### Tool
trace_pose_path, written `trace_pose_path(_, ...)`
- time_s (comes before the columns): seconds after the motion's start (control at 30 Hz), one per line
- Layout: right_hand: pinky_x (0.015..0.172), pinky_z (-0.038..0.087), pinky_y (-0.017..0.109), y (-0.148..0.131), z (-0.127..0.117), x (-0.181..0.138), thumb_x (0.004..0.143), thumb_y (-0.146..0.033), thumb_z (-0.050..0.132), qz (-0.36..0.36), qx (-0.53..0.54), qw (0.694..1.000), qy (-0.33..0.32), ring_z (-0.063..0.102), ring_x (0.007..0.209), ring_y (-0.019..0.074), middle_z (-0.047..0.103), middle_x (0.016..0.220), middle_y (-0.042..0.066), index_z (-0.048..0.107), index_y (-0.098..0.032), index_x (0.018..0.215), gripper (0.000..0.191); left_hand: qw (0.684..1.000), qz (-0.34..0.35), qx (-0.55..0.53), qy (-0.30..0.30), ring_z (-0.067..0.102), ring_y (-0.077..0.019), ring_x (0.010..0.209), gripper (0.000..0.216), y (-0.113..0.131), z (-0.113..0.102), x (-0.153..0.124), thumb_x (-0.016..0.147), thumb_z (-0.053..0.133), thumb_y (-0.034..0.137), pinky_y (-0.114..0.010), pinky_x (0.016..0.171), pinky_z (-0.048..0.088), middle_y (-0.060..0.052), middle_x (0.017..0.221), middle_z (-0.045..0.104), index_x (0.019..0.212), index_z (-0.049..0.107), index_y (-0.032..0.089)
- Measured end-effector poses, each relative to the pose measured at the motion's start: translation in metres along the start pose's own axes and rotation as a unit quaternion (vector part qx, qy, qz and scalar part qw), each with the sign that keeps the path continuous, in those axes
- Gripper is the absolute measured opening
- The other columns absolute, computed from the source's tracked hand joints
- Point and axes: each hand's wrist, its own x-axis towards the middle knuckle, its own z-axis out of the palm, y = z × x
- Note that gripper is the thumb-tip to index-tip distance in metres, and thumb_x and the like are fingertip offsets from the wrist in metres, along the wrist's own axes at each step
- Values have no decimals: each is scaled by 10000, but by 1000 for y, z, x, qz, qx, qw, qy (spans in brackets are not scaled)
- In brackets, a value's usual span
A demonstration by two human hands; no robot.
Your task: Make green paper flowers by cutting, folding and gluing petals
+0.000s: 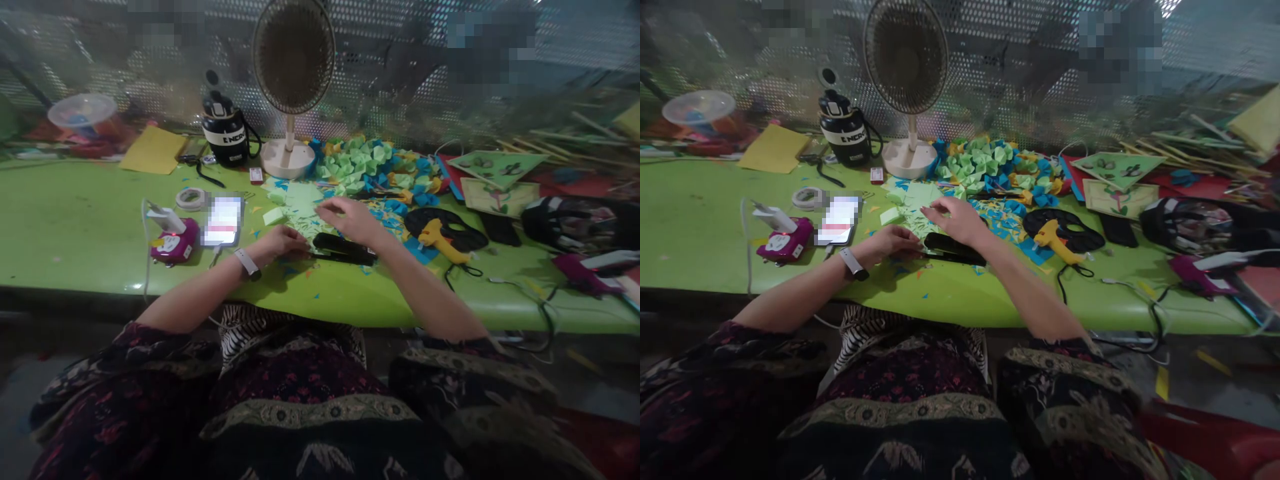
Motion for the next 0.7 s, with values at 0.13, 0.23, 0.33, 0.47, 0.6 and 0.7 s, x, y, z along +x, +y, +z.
trace_pose_path(0.13,923,445,379,-3,27,26,982,-611,353,-10,-65,998,-7,611,1067,266,690,1148,142,661,-159,1078,556,1000,-2,4,14,659,-128,643,188,-1,1,1,751,776,114,-303,752,559,-48,670,691,698,595,130)
trace_pose_path(0.23,914,424,390,0,44,34,997,-593,312,11,-128,990,-58,593,1077,287,677,1158,165,634,-148,1120,563,1000,-9,-8,24,668,-133,656,207,-2,2,2,730,780,80,-315,763,553,-25,656,669,701,582,133)
trace_pose_path(0.33,898,415,398,1,53,35,1011,-572,263,31,-154,982,-105,586,1073,296,669,1158,170,616,-150,1136,564,1000,-5,-3,14,663,-128,647,208,-1,3,2,733,766,71,-311,763,542,-14,636,652,672,577,130)
trace_pose_path(0.47,974,388,454,1,56,34,1011,-572,254,38,-175,978,-104,536,1190,336,612,1289,198,584,-145,1231,583,1000,-7,-5,9,664,-135,648,219,-1,3,3,719,754,50,-325,781,541,-18,632,654,644,567,134)
trace_pose_path(0.6,1011,377,473,1,57,35,1008,-587,241,36,-183,977,-104,513,1240,347,588,1329,209,566,-130,1270,619,1000,-3,-6,5,661,-135,654,215,-2,2,4,700,765,54,-326,789,541,-22,636,659,647,573,136)
trace_pose_path(0.7,1004,383,472,4,58,36,1001,-612,214,26,-188,976,-108,523,1225,339,594,1315,206,564,-131,1264,650,1000,3,-5,0,659,-129,647,203,-3,1,5,705,763,62,-323,789,542,-15,638,649,651,580,133)
